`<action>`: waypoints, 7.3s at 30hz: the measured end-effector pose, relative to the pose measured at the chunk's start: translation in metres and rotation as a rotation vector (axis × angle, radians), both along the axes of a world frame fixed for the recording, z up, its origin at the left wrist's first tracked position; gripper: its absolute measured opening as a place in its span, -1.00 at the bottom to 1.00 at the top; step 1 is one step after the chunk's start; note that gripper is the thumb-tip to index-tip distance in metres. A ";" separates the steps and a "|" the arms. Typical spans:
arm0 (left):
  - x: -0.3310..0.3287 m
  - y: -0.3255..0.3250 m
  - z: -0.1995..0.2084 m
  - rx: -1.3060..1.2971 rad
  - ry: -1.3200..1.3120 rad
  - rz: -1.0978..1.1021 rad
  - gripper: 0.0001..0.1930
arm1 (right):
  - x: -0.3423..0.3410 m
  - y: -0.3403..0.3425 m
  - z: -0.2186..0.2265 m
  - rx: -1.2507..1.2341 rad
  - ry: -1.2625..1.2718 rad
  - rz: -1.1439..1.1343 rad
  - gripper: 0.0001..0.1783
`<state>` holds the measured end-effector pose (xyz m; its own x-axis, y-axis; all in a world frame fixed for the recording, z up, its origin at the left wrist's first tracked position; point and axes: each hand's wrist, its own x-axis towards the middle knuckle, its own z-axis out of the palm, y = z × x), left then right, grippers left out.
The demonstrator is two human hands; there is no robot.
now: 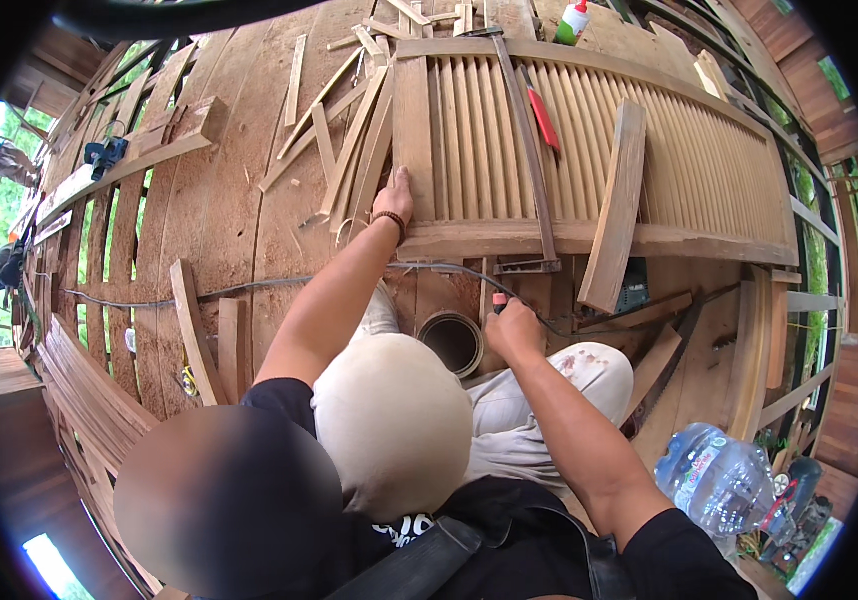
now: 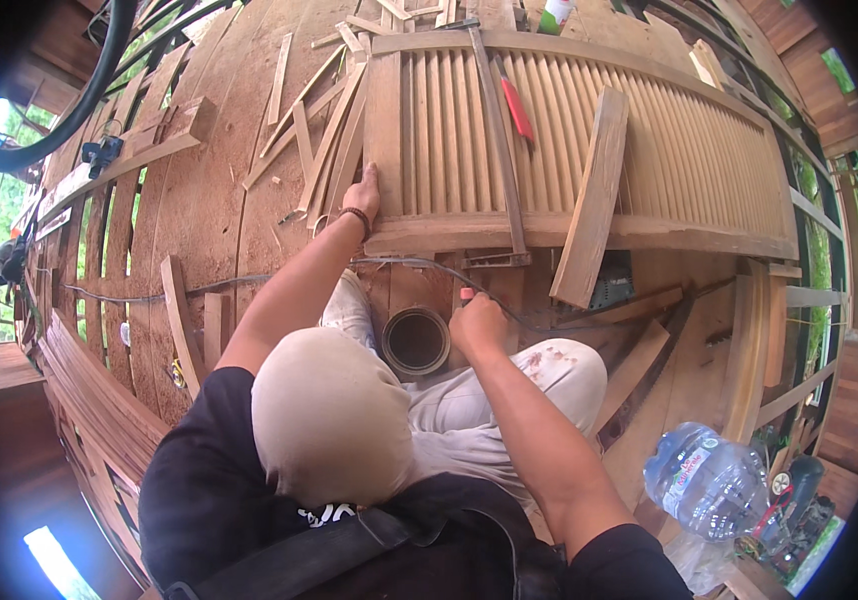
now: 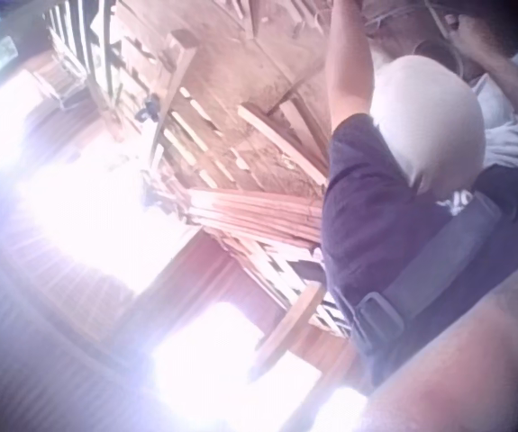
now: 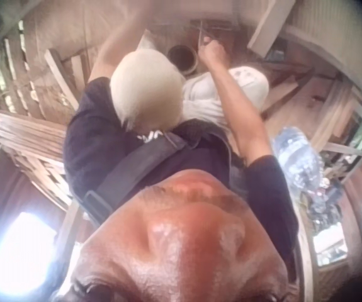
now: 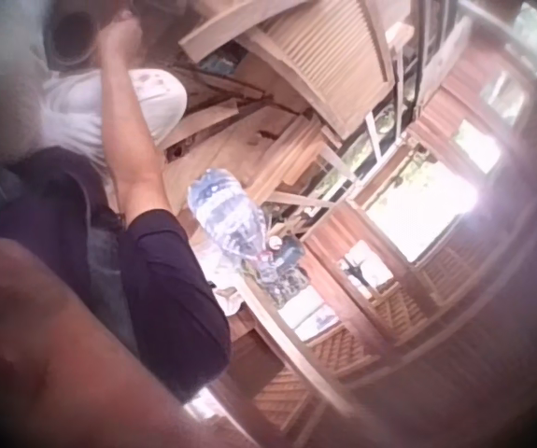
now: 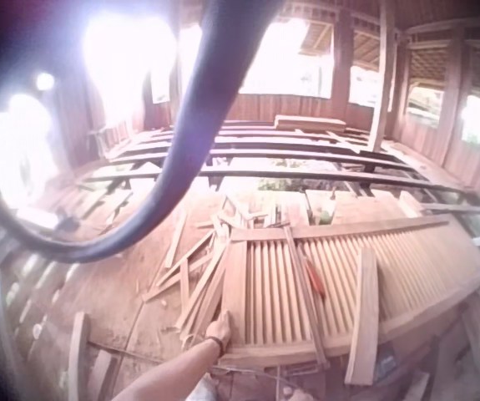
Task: The person is assembling a wooden structure by fitting thin wooden slats into a curved frame. They use a hammer to tap the slats into place and adjust their position as needed.
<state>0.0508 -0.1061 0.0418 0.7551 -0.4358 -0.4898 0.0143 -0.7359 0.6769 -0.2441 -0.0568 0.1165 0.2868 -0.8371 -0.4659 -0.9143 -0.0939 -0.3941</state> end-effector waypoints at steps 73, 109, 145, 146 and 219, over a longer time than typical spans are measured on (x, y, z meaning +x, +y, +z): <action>0.008 0.009 -0.003 0.004 -0.091 -0.079 0.03 | -0.009 -0.022 -0.003 0.378 -0.142 -0.040 -0.54; 0.003 0.006 0.001 -0.003 -0.076 -0.068 0.03 | -0.011 0.000 0.004 0.027 0.145 0.221 -0.57; 0.011 0.007 -0.019 -0.107 -0.093 -0.089 -0.01 | 0.038 -0.175 0.001 -0.564 -0.105 0.077 -0.47; 0.019 0.013 -0.023 -0.129 -0.108 -0.088 -0.02 | 0.048 -0.177 -0.001 -0.503 -0.139 0.071 -0.48; -0.128 0.104 0.026 -0.234 0.887 -0.286 -0.70 | 0.106 -0.157 -0.019 0.421 -1.141 -0.291 -0.89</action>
